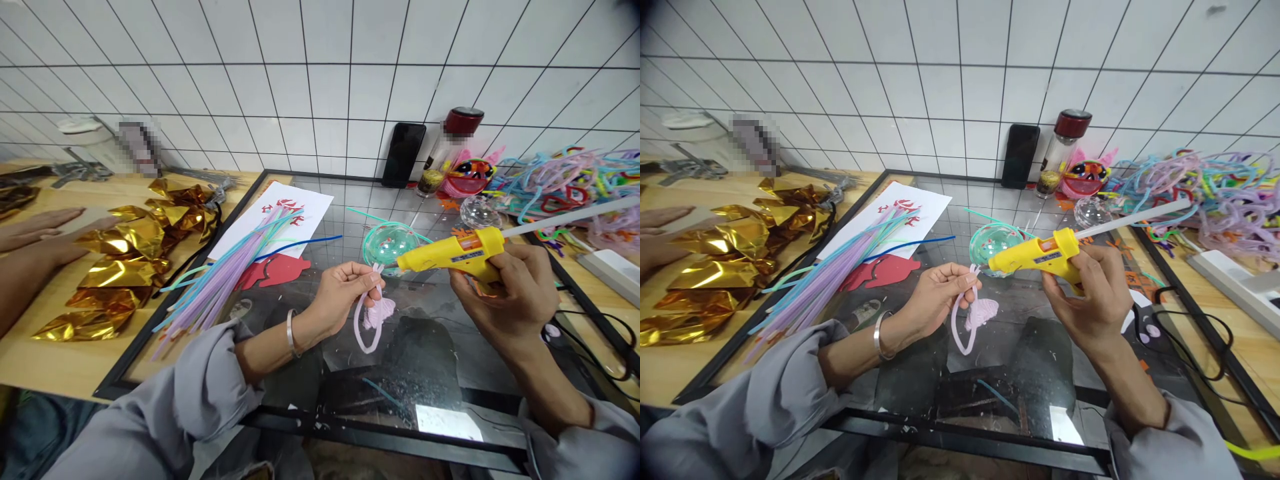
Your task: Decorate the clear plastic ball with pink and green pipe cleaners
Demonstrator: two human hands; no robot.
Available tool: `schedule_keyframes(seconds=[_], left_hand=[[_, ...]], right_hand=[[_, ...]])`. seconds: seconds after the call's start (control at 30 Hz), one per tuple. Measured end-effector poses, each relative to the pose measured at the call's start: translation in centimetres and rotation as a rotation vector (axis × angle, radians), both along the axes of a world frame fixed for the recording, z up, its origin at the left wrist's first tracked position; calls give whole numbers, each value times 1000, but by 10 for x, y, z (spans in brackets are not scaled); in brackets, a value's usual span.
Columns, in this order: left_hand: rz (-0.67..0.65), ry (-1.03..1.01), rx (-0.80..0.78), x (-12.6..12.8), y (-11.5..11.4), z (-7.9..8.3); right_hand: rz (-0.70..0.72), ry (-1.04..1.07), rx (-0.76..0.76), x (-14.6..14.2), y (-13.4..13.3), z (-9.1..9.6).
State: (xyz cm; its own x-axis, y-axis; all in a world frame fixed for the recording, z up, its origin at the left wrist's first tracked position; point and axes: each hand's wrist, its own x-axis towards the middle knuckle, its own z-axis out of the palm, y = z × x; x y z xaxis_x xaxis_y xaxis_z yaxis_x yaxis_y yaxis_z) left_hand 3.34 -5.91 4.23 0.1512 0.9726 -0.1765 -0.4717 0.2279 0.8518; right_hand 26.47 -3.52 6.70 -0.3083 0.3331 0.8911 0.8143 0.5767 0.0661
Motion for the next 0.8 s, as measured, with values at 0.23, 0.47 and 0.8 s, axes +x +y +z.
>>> schedule_keyframes(seconds=[0.23,0.47,0.8], left_hand=[[-17,4,22,0,-1,1],[-8,11,26,0,0,-1],[1,12,44,1,0,-2]], right_hand=[[16,-23,39,0,1,-1],[-9,-25,-27,0,-3,-2],[-46,-7,-33,1,-3,-1]])
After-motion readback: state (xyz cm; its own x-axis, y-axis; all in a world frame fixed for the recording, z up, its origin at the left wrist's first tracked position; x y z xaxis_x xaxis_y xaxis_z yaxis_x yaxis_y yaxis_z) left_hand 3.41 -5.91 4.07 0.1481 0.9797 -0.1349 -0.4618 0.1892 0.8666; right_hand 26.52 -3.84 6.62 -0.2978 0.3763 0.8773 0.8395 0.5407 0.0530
